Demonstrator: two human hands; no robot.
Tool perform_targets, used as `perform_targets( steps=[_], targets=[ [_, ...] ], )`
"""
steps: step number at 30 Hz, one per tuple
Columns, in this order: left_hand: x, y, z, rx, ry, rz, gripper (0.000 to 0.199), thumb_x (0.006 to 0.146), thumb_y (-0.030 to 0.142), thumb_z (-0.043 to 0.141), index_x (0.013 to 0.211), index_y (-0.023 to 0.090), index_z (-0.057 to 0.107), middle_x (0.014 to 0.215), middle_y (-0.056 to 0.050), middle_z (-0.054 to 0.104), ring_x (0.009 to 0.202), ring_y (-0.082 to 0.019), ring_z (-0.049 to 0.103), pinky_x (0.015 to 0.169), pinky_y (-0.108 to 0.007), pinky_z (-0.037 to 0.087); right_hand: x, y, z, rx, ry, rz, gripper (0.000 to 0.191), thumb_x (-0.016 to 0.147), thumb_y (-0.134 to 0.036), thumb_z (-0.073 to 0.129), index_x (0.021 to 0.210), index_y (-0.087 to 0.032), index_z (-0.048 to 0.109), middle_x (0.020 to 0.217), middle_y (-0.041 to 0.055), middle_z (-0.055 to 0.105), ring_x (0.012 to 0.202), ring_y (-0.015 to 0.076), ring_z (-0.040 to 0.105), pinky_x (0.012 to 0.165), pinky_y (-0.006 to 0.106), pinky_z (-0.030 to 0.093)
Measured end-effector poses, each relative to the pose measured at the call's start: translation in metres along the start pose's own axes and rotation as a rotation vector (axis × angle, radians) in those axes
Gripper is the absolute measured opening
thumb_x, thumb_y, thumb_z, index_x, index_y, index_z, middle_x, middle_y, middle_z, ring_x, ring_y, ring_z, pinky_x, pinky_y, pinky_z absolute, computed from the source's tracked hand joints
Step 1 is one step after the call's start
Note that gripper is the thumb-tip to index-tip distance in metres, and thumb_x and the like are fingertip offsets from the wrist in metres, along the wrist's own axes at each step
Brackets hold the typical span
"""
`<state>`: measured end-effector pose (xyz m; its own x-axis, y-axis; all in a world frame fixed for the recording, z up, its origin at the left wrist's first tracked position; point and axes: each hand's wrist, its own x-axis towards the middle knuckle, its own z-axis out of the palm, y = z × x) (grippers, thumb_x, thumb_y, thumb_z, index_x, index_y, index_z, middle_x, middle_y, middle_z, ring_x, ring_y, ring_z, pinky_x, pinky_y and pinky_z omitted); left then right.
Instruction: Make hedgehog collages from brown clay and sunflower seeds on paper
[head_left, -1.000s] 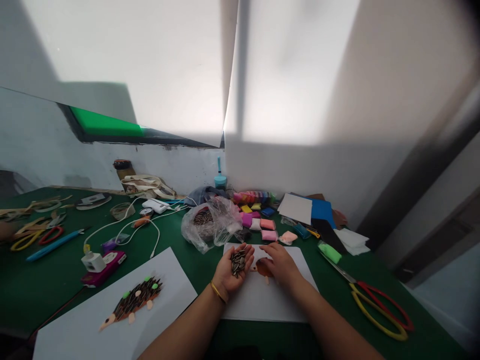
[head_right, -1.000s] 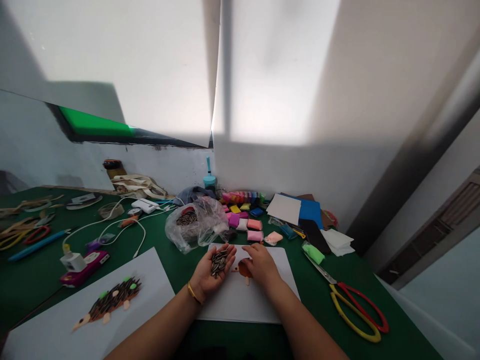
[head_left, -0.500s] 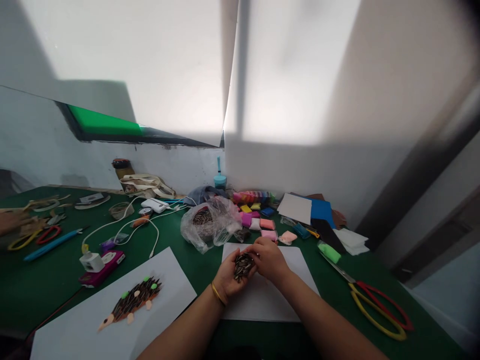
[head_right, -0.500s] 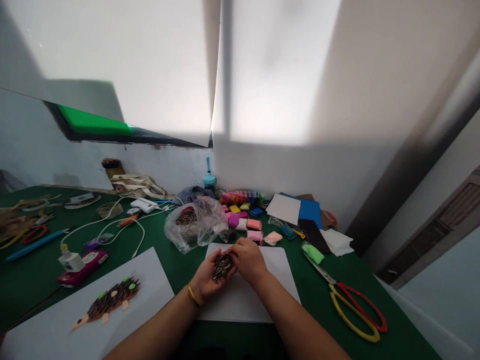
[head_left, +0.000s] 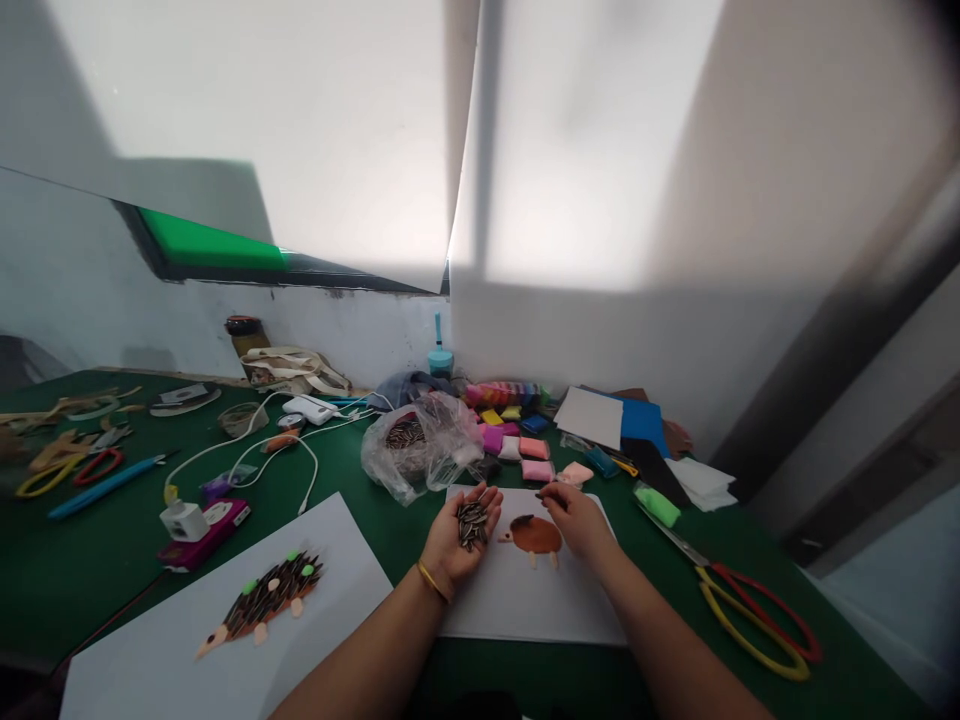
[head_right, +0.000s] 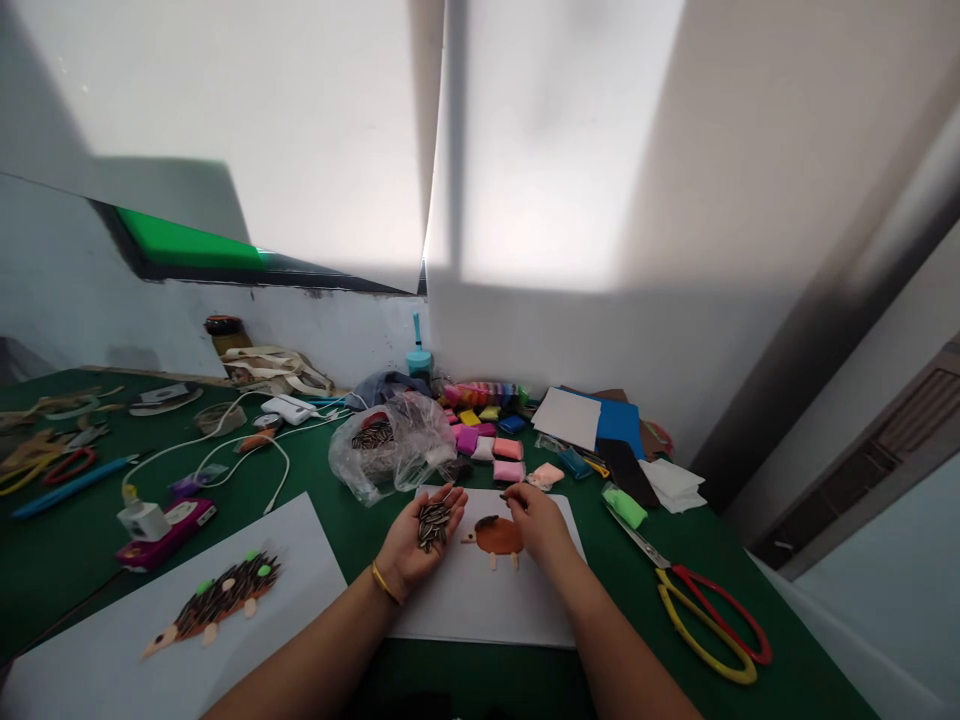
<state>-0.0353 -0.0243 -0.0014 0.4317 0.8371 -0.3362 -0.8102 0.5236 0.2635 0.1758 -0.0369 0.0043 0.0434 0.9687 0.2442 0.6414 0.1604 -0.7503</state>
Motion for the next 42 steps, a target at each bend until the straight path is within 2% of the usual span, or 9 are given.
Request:
perform_targets(
  steps=[3, 12, 18, 30, 42],
  targets=[
    [0.001, 0.001, -0.001, -0.024, 0.002, 0.005, 0.027, 0.089, 0.024, 0.043, 0.108, 0.009, 0.055, 0.109, -0.016, 0.062, 0.112, -0.027, 0.055, 0.083, -0.037, 0.053, -0.005, 0.006, -0.001, -0.047, -0.035, 0.041, 0.026, 0.077, -0.023, 0.042, 0.086, -0.022, 0.066, 0.091, 0.0041, 0.068, 0.085, 0.0195, 0.061, 0.073, 0.028, 0.044],
    [0.001, 0.001, -0.001, -0.022, 0.0, 0.012, 0.029, 0.089, 0.026, 0.041, 0.108, 0.01, 0.056, 0.106, -0.016, 0.064, 0.11, -0.026, 0.056, 0.083, -0.036, 0.053, -0.007, 0.007, 0.008, -0.12, -0.086, 0.036, 0.025, 0.072, -0.019, 0.044, 0.084, -0.021, 0.066, 0.088, 0.0032, 0.068, 0.081, 0.0181, 0.061, 0.069, 0.025, 0.042],
    [0.0, 0.0, 0.001, -0.022, 0.008, 0.009, 0.028, 0.089, 0.025, 0.041, 0.107, 0.01, 0.056, 0.106, -0.016, 0.064, 0.109, -0.026, 0.057, 0.082, -0.036, 0.054, -0.006, 0.008, 0.014, -0.146, -0.104, 0.016, 0.025, 0.074, -0.019, 0.045, 0.086, -0.022, 0.067, 0.092, 0.0037, 0.067, 0.084, 0.0187, 0.06, 0.072, 0.027, 0.042],
    [0.002, 0.0, -0.003, -0.024, -0.014, 0.002, 0.027, 0.089, 0.026, 0.042, 0.104, 0.009, 0.057, 0.108, -0.016, 0.063, 0.112, -0.027, 0.054, 0.084, -0.036, 0.053, -0.006, 0.004, 0.018, -0.224, -0.112, -0.044, 0.02, 0.075, -0.019, 0.045, 0.082, -0.021, 0.064, 0.087, 0.0037, 0.065, 0.08, 0.018, 0.057, 0.068, 0.026, 0.038],
    [0.0, -0.001, -0.001, -0.018, 0.004, 0.007, 0.025, 0.089, 0.024, 0.044, 0.101, 0.008, 0.058, 0.107, -0.016, 0.063, 0.11, -0.027, 0.055, 0.083, -0.037, 0.053, -0.005, -0.003, 0.017, -0.365, -0.142, -0.1, 0.022, 0.079, -0.019, 0.044, 0.083, -0.019, 0.066, 0.089, 0.0056, 0.065, 0.087, 0.0179, 0.055, 0.075, 0.025, 0.036]
  ],
)
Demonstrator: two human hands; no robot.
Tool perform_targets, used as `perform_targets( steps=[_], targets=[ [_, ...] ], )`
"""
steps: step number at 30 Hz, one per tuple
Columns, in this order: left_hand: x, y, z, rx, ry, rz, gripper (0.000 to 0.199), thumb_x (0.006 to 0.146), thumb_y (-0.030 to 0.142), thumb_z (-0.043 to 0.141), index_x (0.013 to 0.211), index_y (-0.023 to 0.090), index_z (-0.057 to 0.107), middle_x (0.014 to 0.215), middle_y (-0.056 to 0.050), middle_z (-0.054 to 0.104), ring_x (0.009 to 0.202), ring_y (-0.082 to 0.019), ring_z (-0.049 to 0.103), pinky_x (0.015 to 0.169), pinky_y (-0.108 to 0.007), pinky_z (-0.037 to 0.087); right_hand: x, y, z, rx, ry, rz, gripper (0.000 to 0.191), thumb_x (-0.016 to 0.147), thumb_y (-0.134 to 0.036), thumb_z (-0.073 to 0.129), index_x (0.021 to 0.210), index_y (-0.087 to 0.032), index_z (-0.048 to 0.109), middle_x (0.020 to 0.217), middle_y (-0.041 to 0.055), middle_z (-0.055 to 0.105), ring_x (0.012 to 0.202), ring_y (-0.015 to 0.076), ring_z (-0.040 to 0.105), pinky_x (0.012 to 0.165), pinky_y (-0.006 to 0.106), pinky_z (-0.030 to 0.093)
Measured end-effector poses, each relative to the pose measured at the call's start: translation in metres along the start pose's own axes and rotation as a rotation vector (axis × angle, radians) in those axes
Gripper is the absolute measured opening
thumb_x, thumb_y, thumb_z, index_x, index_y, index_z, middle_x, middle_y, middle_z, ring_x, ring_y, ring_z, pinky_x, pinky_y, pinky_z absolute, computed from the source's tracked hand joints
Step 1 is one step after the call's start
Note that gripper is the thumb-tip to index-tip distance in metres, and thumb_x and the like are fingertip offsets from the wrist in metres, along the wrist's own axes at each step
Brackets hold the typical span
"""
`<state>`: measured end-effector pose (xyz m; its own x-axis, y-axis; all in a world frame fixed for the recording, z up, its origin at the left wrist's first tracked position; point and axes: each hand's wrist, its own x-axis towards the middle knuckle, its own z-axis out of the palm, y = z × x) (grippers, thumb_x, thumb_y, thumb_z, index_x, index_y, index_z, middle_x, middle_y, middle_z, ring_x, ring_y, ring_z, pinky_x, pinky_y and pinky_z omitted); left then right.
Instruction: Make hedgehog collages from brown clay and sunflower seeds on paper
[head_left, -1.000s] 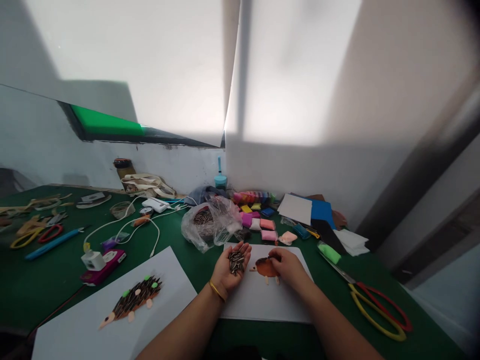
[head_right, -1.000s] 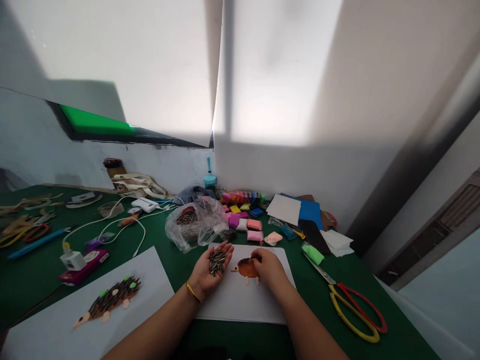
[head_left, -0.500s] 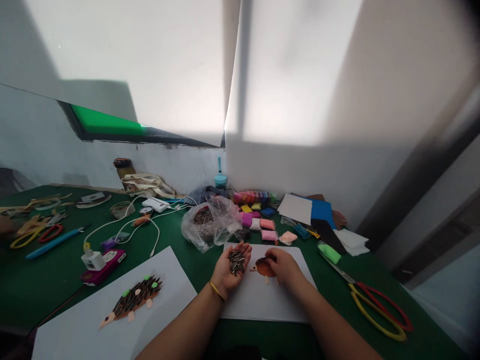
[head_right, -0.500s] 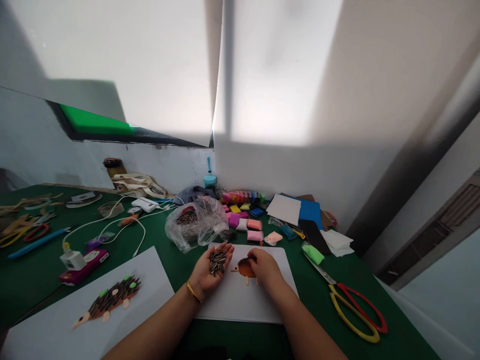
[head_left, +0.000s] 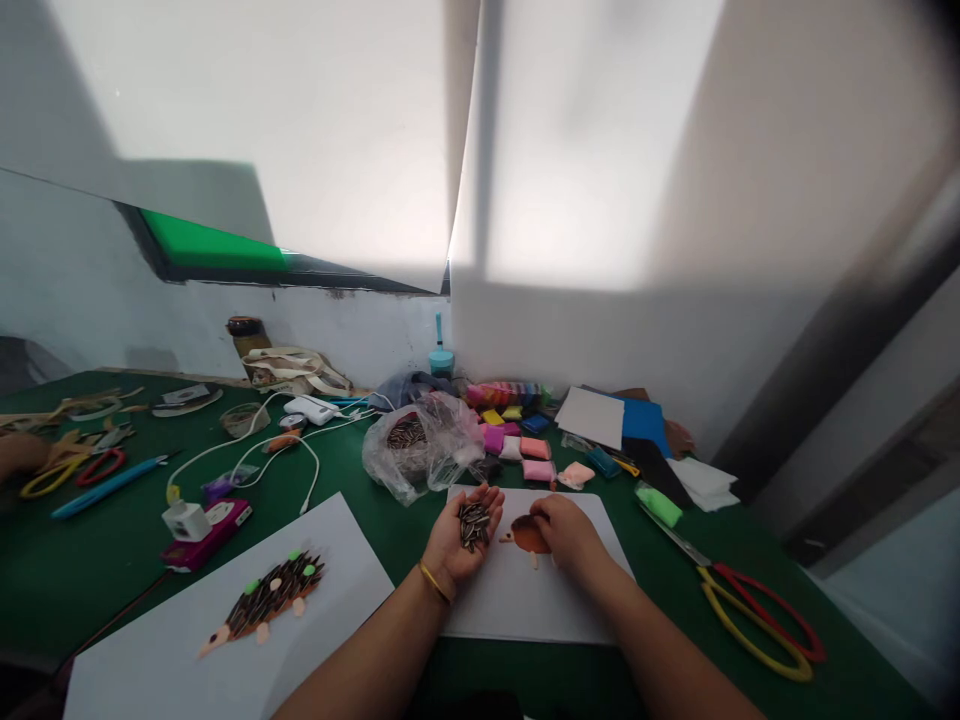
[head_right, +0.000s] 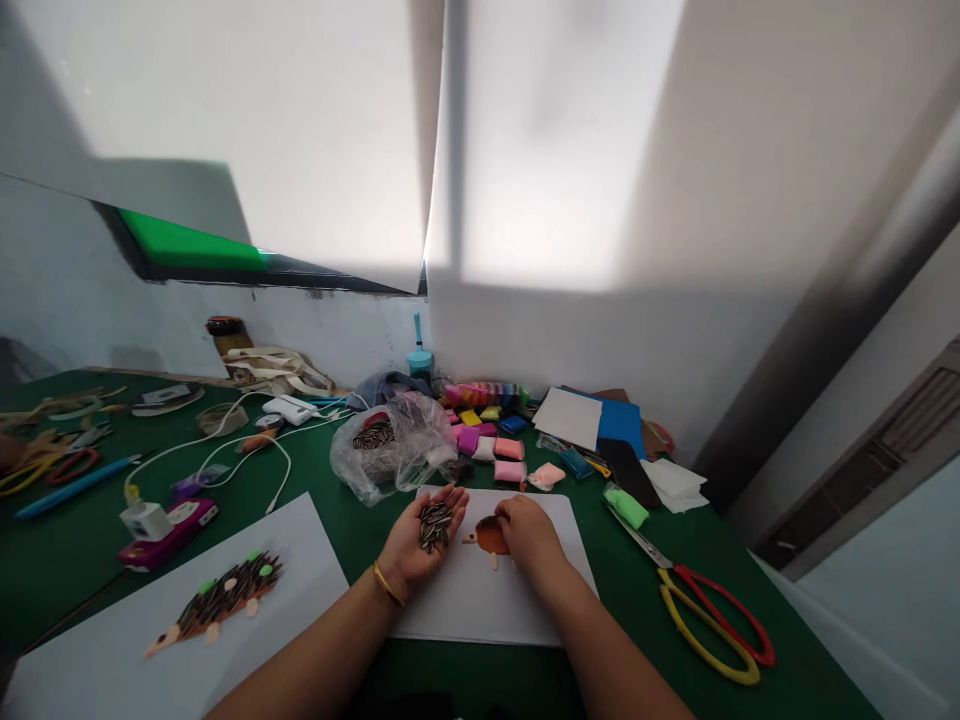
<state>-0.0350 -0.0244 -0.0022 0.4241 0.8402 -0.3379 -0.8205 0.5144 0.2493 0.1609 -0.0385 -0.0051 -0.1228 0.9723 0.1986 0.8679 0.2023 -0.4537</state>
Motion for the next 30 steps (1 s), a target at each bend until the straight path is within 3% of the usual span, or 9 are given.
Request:
perform_targets(
  steps=[22, 30],
  targets=[
    [0.0, 0.0, 0.0, 0.001, 0.001, -0.009, 0.025, 0.089, 0.025, 0.043, 0.101, 0.009, 0.059, 0.108, -0.016, 0.063, 0.11, -0.027, 0.056, 0.083, -0.036, 0.053, 0.0, -0.004, 0.001, -0.005, -0.009, 0.002, 0.025, 0.08, -0.017, 0.044, 0.087, -0.018, 0.068, 0.089, 0.0059, 0.065, 0.09, 0.0182, 0.055, 0.08, 0.025, 0.037],
    [0.003, 0.0, -0.004, 0.004, -0.001, -0.013, 0.026, 0.089, 0.025, 0.043, 0.101, 0.009, 0.059, 0.106, -0.016, 0.064, 0.11, -0.027, 0.056, 0.082, -0.036, 0.053, -0.001, 0.008, 0.004, 0.015, 0.01, 0.053, 0.024, 0.079, -0.02, 0.048, 0.093, -0.018, 0.066, 0.096, 0.0072, 0.064, 0.094, 0.0187, 0.054, 0.081, 0.026, 0.036]
  ],
)
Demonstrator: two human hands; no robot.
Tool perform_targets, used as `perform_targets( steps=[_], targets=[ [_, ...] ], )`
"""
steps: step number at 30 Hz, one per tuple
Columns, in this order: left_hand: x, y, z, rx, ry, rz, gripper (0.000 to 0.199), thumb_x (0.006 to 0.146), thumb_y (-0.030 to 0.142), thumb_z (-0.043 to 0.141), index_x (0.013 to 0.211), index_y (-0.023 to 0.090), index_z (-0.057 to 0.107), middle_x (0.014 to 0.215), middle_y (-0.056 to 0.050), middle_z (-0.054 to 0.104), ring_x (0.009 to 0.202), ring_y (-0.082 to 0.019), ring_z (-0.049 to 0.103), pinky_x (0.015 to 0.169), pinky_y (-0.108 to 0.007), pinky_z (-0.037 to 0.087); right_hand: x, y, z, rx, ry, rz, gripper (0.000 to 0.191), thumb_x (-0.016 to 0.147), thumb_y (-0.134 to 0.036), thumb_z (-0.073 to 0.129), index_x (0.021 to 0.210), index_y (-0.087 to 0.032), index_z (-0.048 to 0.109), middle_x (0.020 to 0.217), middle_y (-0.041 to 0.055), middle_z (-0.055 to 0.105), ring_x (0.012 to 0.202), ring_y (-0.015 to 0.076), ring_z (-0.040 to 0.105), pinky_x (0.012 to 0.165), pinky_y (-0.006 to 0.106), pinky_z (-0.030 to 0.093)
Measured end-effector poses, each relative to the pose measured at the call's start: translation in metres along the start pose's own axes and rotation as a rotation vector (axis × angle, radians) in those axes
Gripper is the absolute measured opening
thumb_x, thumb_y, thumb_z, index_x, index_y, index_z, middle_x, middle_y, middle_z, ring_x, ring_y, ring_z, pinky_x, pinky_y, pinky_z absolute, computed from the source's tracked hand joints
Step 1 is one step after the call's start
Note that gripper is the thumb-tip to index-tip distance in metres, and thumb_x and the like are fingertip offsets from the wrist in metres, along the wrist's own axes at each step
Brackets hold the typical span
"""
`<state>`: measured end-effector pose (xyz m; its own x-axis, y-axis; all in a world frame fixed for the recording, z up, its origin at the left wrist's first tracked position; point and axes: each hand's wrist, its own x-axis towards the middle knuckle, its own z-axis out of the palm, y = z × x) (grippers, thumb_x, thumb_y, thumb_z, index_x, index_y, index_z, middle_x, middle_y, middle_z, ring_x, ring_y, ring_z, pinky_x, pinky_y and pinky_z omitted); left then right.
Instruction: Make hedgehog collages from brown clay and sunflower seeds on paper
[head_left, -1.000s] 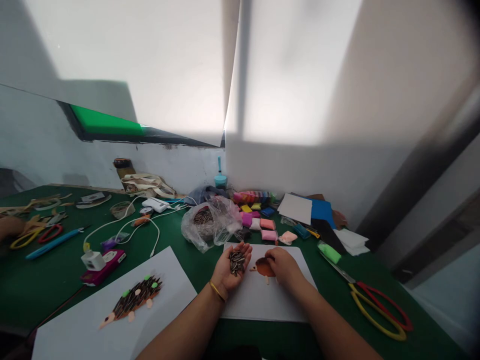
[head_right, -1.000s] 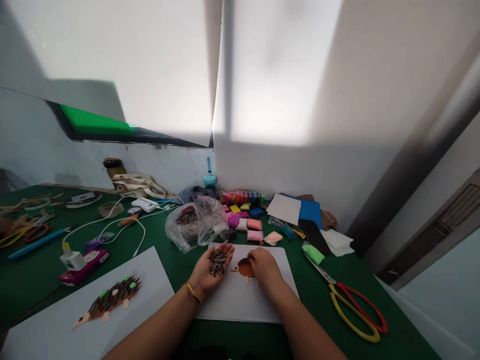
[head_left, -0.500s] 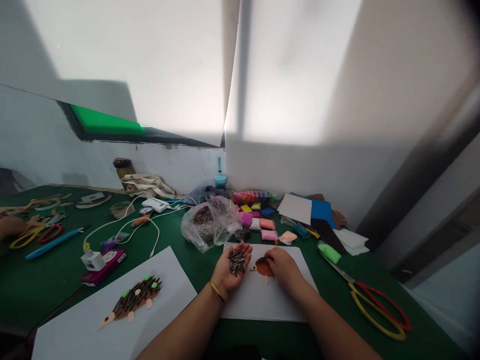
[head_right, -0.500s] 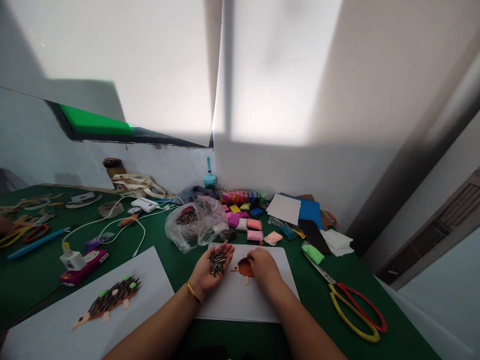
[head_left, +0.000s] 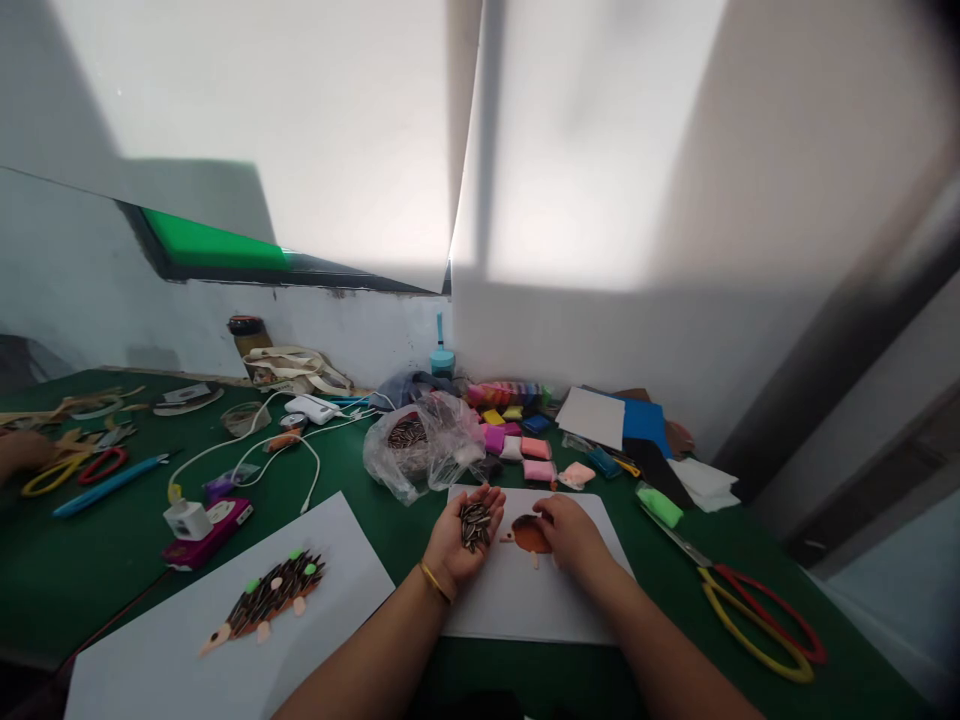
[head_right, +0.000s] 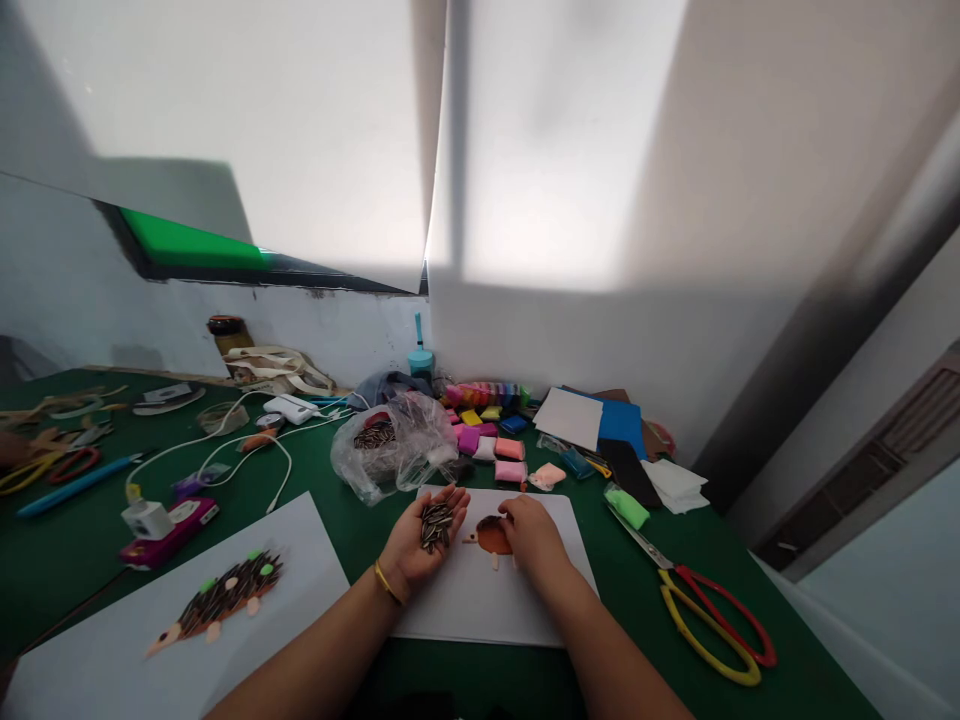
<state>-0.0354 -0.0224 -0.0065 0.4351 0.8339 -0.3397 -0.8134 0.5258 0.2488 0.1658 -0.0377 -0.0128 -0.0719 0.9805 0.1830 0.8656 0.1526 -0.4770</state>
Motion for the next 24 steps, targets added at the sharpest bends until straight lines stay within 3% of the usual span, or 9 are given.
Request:
perform_targets(
  steps=[11, 15, 19, 24],
  targets=[
    [-0.003, -0.001, 0.003, 0.014, -0.006, 0.004, 0.025, 0.088, 0.025, 0.043, 0.101, 0.009, 0.058, 0.106, -0.015, 0.064, 0.109, -0.026, 0.057, 0.084, -0.035, 0.052, 0.001, -0.002, -0.001, 0.002, -0.008, -0.025, 0.022, 0.079, -0.02, 0.046, 0.084, -0.019, 0.067, 0.09, 0.0058, 0.065, 0.09, 0.0185, 0.055, 0.078, 0.025, 0.037],
    [-0.003, -0.001, 0.003, 0.015, -0.009, 0.007, 0.026, 0.089, 0.025, 0.042, 0.103, 0.009, 0.057, 0.106, -0.016, 0.064, 0.108, -0.026, 0.057, 0.085, -0.036, 0.051, 0.0, -0.003, -0.006, 0.044, 0.013, -0.018, 0.022, 0.077, -0.023, 0.051, 0.091, -0.018, 0.067, 0.09, 0.0064, 0.064, 0.089, 0.0195, 0.055, 0.078, 0.027, 0.039],
    [-0.003, -0.002, 0.003, 0.02, -0.046, -0.012, 0.029, 0.09, 0.026, 0.039, 0.105, 0.01, 0.057, 0.106, -0.016, 0.064, 0.107, -0.025, 0.058, 0.085, -0.038, 0.05, -0.006, -0.022, -0.016, 0.17, 0.113, -0.094, 0.021, 0.079, -0.026, 0.053, 0.093, -0.019, 0.066, 0.09, 0.0063, 0.062, 0.086, 0.0193, 0.055, 0.077, 0.029, 0.042],
    [-0.003, -0.004, -0.001, 0.044, -0.147, -0.074, 0.03, 0.09, 0.029, 0.038, 0.104, 0.011, 0.058, 0.1, -0.014, 0.066, 0.095, -0.022, 0.063, 0.076, -0.033, 0.052, -0.01, -0.059, -0.015, 0.202, 0.068, -0.297, 0.014, 0.081, -0.022, 0.054, 0.084, -0.023, 0.067, 0.086, 0.0028, 0.061, 0.087, 0.0167, 0.054, 0.077, 0.027, 0.04]
  ],
)
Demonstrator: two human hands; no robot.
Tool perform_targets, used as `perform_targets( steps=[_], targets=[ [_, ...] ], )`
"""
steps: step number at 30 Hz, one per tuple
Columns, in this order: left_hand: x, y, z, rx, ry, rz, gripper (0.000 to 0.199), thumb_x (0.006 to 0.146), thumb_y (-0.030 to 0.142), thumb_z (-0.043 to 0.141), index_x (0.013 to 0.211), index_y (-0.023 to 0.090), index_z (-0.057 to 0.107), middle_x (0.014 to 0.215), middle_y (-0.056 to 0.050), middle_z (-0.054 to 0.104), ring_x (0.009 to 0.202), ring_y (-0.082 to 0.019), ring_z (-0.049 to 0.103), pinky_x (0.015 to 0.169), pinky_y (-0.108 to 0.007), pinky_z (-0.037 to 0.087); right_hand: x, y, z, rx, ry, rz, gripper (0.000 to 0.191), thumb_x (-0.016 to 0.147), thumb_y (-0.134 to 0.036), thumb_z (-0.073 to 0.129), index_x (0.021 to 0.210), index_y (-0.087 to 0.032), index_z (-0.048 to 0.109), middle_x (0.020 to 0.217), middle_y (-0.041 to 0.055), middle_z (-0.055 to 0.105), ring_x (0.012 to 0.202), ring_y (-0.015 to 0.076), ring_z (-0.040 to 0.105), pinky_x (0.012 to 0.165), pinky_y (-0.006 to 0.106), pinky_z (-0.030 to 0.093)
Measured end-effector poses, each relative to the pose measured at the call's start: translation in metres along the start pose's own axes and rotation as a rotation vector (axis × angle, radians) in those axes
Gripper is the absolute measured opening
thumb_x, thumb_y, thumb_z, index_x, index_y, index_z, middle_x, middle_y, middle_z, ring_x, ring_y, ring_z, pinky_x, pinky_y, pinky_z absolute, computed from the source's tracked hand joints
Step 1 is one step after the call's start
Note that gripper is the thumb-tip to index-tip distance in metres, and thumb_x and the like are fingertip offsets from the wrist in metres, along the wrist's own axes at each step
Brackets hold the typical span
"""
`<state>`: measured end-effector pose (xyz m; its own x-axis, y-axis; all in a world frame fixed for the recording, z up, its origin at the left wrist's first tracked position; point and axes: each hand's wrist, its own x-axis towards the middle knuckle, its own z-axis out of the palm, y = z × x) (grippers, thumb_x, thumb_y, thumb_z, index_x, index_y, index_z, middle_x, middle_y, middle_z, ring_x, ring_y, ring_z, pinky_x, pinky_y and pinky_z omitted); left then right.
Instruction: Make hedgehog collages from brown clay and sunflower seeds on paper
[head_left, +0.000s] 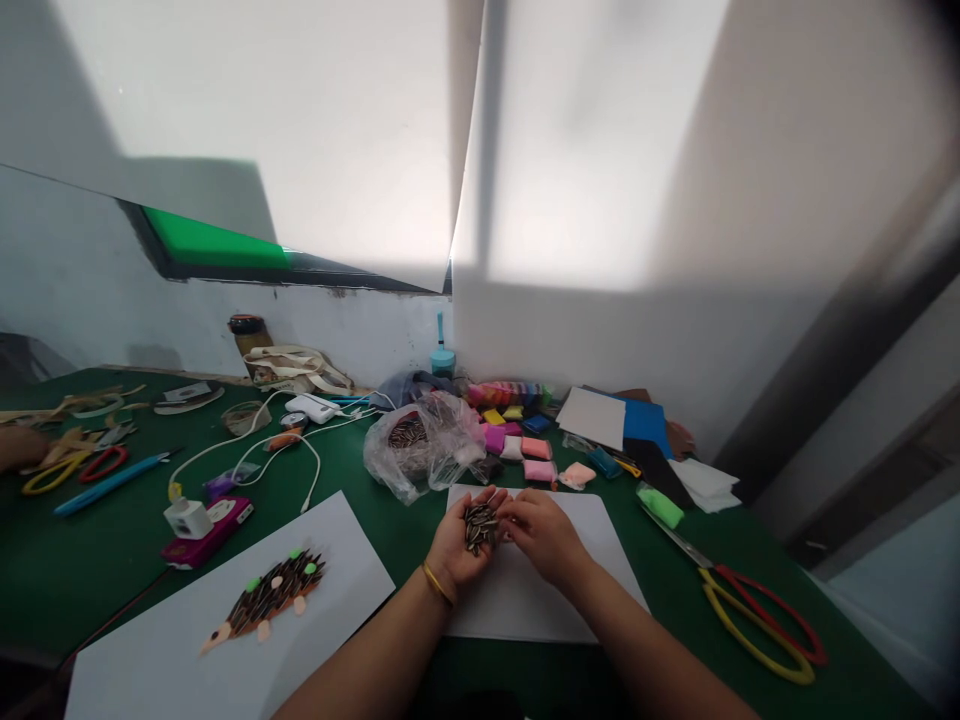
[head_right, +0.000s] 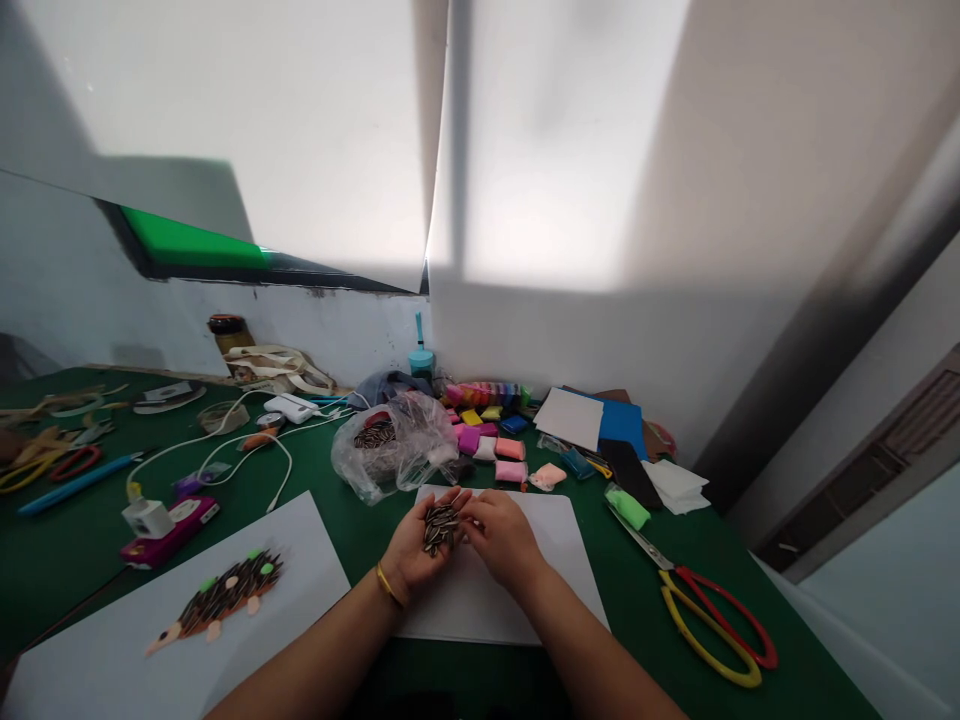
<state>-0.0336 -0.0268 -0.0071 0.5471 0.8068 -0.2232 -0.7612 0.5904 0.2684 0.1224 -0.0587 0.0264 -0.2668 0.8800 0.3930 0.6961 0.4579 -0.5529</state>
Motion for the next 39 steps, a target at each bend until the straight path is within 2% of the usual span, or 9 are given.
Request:
perform_targets(
  steps=[6, 9, 11, 13, 15, 19, 21, 29, 39],
  targets=[
    [-0.001, 0.0, -0.001, 0.016, -0.01, 0.002, 0.029, 0.09, 0.028, 0.039, 0.1, 0.011, 0.059, 0.082, -0.009, 0.067, 0.07, -0.016, 0.066, 0.061, -0.025, 0.052, 0.007, -0.012, 0.013, -0.061, -0.037, -0.008, 0.011, 0.077, -0.016, 0.055, 0.075, -0.021, 0.064, 0.089, 0.0021, 0.061, 0.089, 0.0168, 0.052, 0.079, 0.027, 0.038],
    [-0.003, 0.0, 0.004, -0.002, 0.006, -0.007, 0.029, 0.091, 0.028, 0.037, 0.1, 0.011, 0.059, 0.087, -0.011, 0.067, 0.081, -0.019, 0.066, 0.069, -0.029, 0.053, 0.008, -0.007, 0.01, 0.009, 0.032, 0.044, 0.011, 0.078, -0.017, 0.051, 0.081, -0.02, 0.061, 0.083, 0.0021, 0.061, 0.081, 0.016, 0.054, 0.073, 0.026, 0.04],
    [-0.005, 0.001, 0.006, -0.036, 0.012, 0.003, 0.03, 0.091, 0.028, 0.036, 0.101, 0.01, 0.058, 0.095, -0.014, 0.066, 0.094, -0.023, 0.064, 0.078, -0.034, 0.052, 0.009, 0.002, 0.003, 0.084, 0.118, 0.111, 0.019, 0.081, -0.021, 0.046, 0.094, -0.019, 0.06, 0.084, 0.0036, 0.062, 0.077, 0.0162, 0.055, 0.071, 0.026, 0.042],
    [-0.006, 0.002, 0.008, -0.061, 0.03, 0.022, 0.03, 0.091, 0.027, 0.036, 0.103, 0.01, 0.057, 0.102, -0.016, 0.065, 0.104, -0.024, 0.06, 0.084, -0.037, 0.051, 0.009, 0.014, -0.006, 0.134, 0.222, 0.146, 0.029, 0.084, -0.025, 0.041, 0.108, -0.019, 0.057, 0.094, 0.0066, 0.063, 0.084, 0.0182, 0.057, 0.075, 0.028, 0.043],
    [-0.006, 0.003, 0.008, -0.073, 0.059, 0.045, 0.03, 0.091, 0.027, 0.037, 0.105, 0.009, 0.056, 0.106, -0.016, 0.063, 0.109, -0.025, 0.057, 0.086, -0.038, 0.05, 0.006, 0.03, -0.015, 0.141, 0.26, 0.178, 0.031, 0.084, -0.028, 0.04, 0.108, -0.019, 0.058, 0.103, 0.0079, 0.063, 0.094, 0.0205, 0.056, 0.08, 0.03, 0.043],
    [-0.003, 0.006, 0.006, -0.088, 0.107, 0.087, 0.03, 0.09, 0.027, 0.039, 0.107, 0.009, 0.056, 0.106, -0.016, 0.063, 0.111, -0.026, 0.055, 0.087, -0.038, 0.05, -0.007, 0.058, -0.023, 0.166, 0.139, 0.404, 0.025, 0.081, -0.032, 0.043, 0.096, -0.022, 0.061, 0.088, 0.004, 0.067, 0.08, 0.0197, 0.062, 0.068, 0.028, 0.045],
    [-0.001, 0.007, 0.004, -0.087, 0.113, 0.096, 0.03, 0.09, 0.026, 0.04, 0.108, 0.01, 0.056, 0.106, -0.016, 0.064, 0.11, -0.026, 0.056, 0.087, -0.039, 0.051, -0.013, 0.067, -0.022, 0.192, 0.087, 0.453, 0.023, 0.08, -0.033, 0.044, 0.09, -0.022, 0.062, 0.086, 0.0034, 0.068, 0.079, 0.0192, 0.063, 0.066, 0.027, 0.045],
    [0.0, 0.007, 0.001, -0.08, 0.128, 0.11, 0.029, 0.09, 0.026, 0.041, 0.105, 0.008, 0.057, 0.106, -0.017, 0.063, 0.11, -0.027, 0.056, 0.085, -0.038, 0.052, -0.017, 0.063, -0.017, -0.051, 0.027, 0.378, 0.023, 0.078, -0.03, 0.047, 0.084, -0.02, 0.067, 0.092, 0.0047, 0.066, 0.085, 0.0188, 0.058, 0.07, 0.026, 0.04],
    [0.0, 0.007, 0.004, -0.072, 0.144, 0.109, 0.03, 0.09, 0.027, 0.04, 0.107, 0.009, 0.056, 0.104, -0.016, 0.064, 0.105, -0.026, 0.059, 0.083, -0.039, 0.053, -0.014, 0.055, -0.014, -0.166, -0.032, 0.283, 0.021, 0.08, -0.025, 0.048, 0.084, -0.02, 0.068, 0.09, 0.005, 0.066, 0.09, 0.019, 0.056, 0.076, 0.026, 0.038]
  ],
)
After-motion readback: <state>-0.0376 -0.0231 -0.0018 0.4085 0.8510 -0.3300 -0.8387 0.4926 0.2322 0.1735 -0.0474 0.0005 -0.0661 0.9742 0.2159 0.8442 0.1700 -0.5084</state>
